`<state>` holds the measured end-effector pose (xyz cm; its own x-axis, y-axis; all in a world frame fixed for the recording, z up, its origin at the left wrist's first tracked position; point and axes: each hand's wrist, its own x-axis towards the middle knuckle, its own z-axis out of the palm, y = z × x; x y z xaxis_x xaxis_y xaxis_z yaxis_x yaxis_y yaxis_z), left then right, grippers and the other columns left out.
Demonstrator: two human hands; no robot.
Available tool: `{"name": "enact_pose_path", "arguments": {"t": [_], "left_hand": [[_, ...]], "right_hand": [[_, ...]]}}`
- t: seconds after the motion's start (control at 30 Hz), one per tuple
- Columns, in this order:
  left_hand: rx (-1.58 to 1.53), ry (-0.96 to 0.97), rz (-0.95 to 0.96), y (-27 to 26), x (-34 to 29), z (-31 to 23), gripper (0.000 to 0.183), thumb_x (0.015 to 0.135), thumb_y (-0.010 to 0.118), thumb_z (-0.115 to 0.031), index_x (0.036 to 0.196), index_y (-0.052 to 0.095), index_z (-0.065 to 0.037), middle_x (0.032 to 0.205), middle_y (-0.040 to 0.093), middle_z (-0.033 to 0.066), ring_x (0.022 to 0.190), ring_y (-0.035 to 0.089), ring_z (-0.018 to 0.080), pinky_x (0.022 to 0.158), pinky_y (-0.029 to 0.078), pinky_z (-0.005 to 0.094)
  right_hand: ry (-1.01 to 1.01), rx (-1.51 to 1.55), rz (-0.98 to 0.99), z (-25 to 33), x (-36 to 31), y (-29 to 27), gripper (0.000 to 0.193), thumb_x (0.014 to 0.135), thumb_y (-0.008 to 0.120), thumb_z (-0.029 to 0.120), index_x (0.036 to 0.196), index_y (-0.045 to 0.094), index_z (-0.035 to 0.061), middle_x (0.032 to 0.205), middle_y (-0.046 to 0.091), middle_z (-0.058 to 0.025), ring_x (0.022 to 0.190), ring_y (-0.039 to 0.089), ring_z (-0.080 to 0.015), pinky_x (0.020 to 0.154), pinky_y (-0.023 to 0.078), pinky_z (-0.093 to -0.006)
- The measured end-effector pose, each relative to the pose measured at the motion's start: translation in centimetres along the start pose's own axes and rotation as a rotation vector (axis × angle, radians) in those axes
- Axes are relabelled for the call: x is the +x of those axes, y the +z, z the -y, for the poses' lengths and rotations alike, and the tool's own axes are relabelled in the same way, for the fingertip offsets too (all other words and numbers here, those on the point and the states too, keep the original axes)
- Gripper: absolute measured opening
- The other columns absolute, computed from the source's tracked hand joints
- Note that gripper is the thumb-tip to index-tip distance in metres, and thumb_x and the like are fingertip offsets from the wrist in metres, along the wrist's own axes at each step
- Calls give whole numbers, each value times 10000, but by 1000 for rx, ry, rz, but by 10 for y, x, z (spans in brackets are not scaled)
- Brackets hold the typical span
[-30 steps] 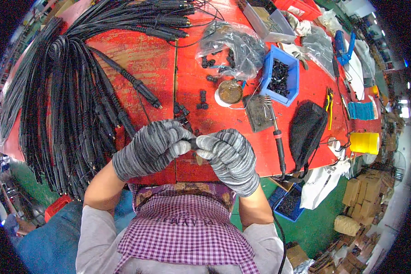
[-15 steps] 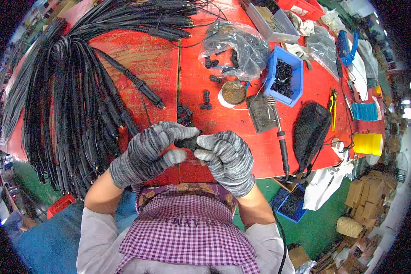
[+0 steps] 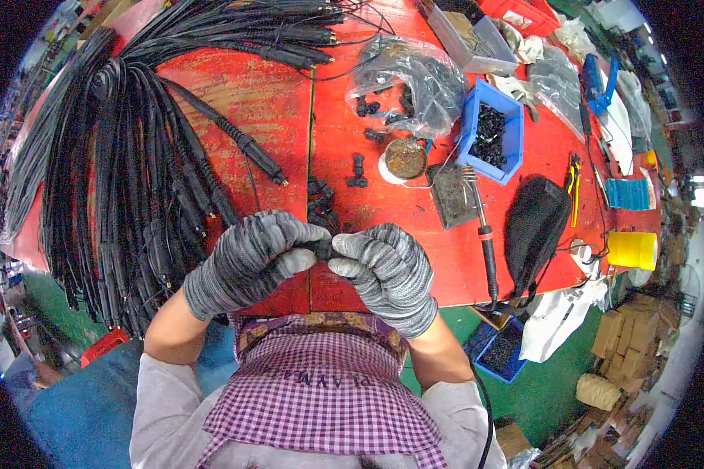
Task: The person solders wires into electrical connectors at a workbench using a soldering iron and solder wire, cleaning the iron on a sponge.
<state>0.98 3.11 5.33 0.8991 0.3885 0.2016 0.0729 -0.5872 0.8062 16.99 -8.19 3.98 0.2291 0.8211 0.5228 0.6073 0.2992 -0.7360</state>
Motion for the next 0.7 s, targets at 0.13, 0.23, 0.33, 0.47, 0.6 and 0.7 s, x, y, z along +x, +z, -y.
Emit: {"name": "enact_pose_path", "arguments": {"t": [0.13, 0.23, 0.33, 0.47, 0.6, 0.7], "left_hand": [[445, 243, -273, 3, 5, -7, 238, 718, 599, -185, 923, 560, -69, 796, 568, 39, 716, 553, 219, 646, 440, 336], [179, 140, -218, 3, 1, -9, 302, 711, 627, -138, 983, 537, -42, 825, 574, 67, 755, 571, 233, 673, 452, 328], [-115, -54, -61, -1, -3, -6, 391, 712, 644, -98, 1068, 502, -21, 861, 581, 92, 783, 587, 231, 705, 463, 314], [250, 92, -179, 8, -3, -3, 315, 680, 645, -75, 973, 534, -46, 837, 578, 74, 733, 578, 230, 624, 447, 321], [260, 245, -271, 3, 2, -10, 276, 674, 640, -166, 919, 553, -75, 857, 564, 60, 770, 558, 229, 642, 439, 328], [-215, -53, -108, 3, -9, -4, 261, 695, 640, -138, 928, 543, -69, 853, 569, 72, 800, 565, 227, 644, 446, 319]], "right_hand": [[68, 38, 18, 2, -2, 2, 275, 602, 711, 16, 835, 572, 64, 787, 624, -67, 665, 592, -201, 564, 474, -284], [25, 43, 21, 1, -2, 3, 279, 605, 709, 9, 839, 567, 63, 778, 620, -68, 656, 590, -200, 554, 472, -277], [-16, 34, 11, 2, 1, 2, 280, 606, 709, 10, 838, 560, 60, 773, 619, -69, 659, 592, -203, 551, 472, -274], [11, 28, 11, 2, -2, 4, 282, 607, 710, 12, 837, 554, 60, 777, 620, -73, 661, 593, -204, 556, 473, -276], [-17, 47, -6, 4, 0, 5, 288, 599, 715, 20, 836, 555, 59, 777, 621, -73, 654, 590, -200, 564, 475, -278], [-4, 23, 9, 5, 0, 4, 285, 594, 717, 23, 831, 561, 57, 777, 622, -70, 658, 592, -202, 568, 475, -277]]}}
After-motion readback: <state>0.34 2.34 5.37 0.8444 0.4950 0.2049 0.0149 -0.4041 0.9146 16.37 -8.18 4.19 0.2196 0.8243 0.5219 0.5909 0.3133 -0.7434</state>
